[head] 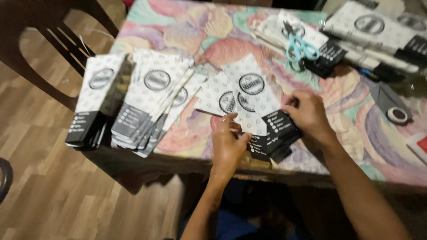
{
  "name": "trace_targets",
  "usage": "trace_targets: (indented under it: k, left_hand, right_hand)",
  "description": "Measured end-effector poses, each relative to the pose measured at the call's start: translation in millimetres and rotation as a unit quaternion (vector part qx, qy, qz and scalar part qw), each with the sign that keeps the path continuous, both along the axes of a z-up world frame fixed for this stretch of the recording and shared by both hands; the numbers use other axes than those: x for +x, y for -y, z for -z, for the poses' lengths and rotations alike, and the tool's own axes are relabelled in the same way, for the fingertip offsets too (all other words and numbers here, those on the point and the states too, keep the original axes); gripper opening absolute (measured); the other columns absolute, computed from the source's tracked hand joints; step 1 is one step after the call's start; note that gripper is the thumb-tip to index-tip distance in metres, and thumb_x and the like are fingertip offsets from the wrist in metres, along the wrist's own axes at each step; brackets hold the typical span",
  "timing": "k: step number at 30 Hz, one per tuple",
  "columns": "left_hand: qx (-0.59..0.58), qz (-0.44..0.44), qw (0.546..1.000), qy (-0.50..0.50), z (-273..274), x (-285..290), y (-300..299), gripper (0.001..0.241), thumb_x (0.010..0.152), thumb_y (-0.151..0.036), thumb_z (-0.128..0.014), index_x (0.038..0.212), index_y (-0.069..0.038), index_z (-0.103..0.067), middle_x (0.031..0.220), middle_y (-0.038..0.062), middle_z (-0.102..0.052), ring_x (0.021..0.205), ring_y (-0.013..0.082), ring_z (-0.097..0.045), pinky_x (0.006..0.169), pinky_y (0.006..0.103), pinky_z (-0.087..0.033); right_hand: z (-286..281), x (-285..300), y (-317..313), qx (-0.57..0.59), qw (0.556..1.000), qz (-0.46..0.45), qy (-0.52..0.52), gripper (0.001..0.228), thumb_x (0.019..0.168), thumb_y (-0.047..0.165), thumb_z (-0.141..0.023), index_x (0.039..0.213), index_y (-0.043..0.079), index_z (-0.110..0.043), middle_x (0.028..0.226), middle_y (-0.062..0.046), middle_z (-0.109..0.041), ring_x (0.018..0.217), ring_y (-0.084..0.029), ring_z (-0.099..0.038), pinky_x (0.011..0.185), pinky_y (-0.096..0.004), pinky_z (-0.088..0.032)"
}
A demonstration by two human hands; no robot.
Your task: Applying glue to the edges of paper bags and stacking them together for assembly.
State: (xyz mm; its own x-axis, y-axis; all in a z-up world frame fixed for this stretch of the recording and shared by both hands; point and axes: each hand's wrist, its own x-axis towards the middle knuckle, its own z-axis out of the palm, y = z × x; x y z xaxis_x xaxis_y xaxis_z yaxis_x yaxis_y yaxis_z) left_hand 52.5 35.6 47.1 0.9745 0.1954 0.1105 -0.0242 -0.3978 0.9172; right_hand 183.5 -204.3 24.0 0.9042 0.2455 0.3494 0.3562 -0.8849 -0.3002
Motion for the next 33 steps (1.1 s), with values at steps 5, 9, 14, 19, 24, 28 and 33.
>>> trace_targets:
  k: [5, 9, 14, 19, 24, 28, 33]
  left_hand:
    - [-0.176, -0.084, 0.980, -0.032, -23.7, -12.8, 0.1, 0.051, 0.074, -0.010, -0.091, 0.119, -0.006, -0.068, 0.097, 0.012, -0.074, 0.076, 0.0173, -0.069, 0.071, 0.0284, -0.060]
    - [-0.114, -0.083, 0.990, -0.030, 7.8, -9.8, 15.5, 0.047, 0.078, -0.011, -0.087, 0.120, -0.004, -0.066, 0.105, 0.021, -0.073, 0.090, 0.0354, -0.076, 0.077, 0.0437, -0.063]
    - [0.067, -0.040, 0.997, 0.018, 0.7, -29.0, 18.0, 0.040, 0.093, -0.032, -0.074, 0.116, 0.001, -0.068, 0.118, 0.019, -0.060, 0.099, 0.0294, -0.064, 0.086, 0.0421, -0.058]
    - [-0.033, 0.002, 0.999, -0.031, -12.3, -35.6, 9.4, 0.047, 0.093, -0.032, -0.072, 0.125, -0.001, -0.062, 0.126, 0.016, -0.059, 0.100, 0.0271, -0.069, 0.084, 0.0394, -0.059]
    - [-0.034, 0.039, 0.998, -0.028, -10.6, -40.9, 22.0, 0.060, 0.088, -0.038, -0.073, 0.132, 0.000, -0.061, 0.135, 0.020, -0.060, 0.127, 0.0350, -0.058, 0.104, 0.0463, -0.045]
    - [-0.067, 0.115, 0.989, -0.056, -23.9, -51.1, 31.9, 0.086, 0.083, -0.047, -0.070, 0.149, -0.001, -0.040, 0.144, 0.024, -0.038, 0.139, 0.0337, -0.034, 0.112, 0.0430, -0.030]
    - [-0.079, 0.167, 0.976, -0.113, -40.9, -57.5, 34.2, 0.106, 0.085, -0.049, -0.066, 0.161, 0.002, -0.012, 0.166, 0.030, -0.004, 0.159, 0.0343, 0.002, 0.123, 0.0440, -0.013]
  right_hand:
    - [-44.3, -24.7, -13.5, 0.146, 0.973, 0.083, -0.160, 0.026, 0.079, 0.027, -0.090, 0.098, 0.014, -0.078, 0.096, -0.013, -0.078, 0.092, -0.030, -0.075, 0.080, -0.041, -0.059]
    - [-42.4, -36.2, -34.8, 0.022, 0.986, 0.074, -0.145, 0.066, 0.072, 0.053, -0.091, 0.116, 0.007, -0.076, 0.106, -0.023, -0.071, 0.103, -0.042, -0.069, 0.093, -0.051, -0.056]
    - [-38.3, -23.7, -33.3, 0.094, 0.967, 0.028, -0.235, 0.078, 0.060, 0.021, -0.097, 0.132, 0.016, -0.068, 0.129, -0.008, -0.073, 0.115, -0.023, -0.069, 0.095, -0.035, -0.054]
    - [-64.1, -40.2, -41.5, 0.030, 0.963, 0.077, -0.256, 0.088, 0.059, 0.037, -0.098, 0.138, 0.014, -0.066, 0.130, -0.013, -0.068, 0.116, -0.028, -0.064, 0.093, -0.040, -0.050]
    - [-29.7, -23.3, -34.6, -0.078, 0.971, 0.073, -0.212, 0.066, 0.076, 0.071, -0.075, 0.094, 0.009, -0.060, 0.115, -0.019, -0.057, 0.120, -0.042, -0.054, 0.099, -0.045, -0.043]
    - [-37.5, -24.9, -49.3, -0.044, 0.961, 0.079, -0.262, 0.067, 0.079, 0.061, -0.075, 0.121, 0.011, -0.064, 0.116, -0.020, -0.063, 0.111, -0.037, -0.056, 0.093, -0.045, -0.043]
    - [-44.9, -20.4, -53.9, 0.055, 0.937, 0.079, -0.337, 0.051, 0.070, 0.048, -0.090, 0.102, 0.012, -0.072, 0.079, 0.001, -0.059, 0.072, -0.015, -0.055, 0.064, -0.031, -0.039]
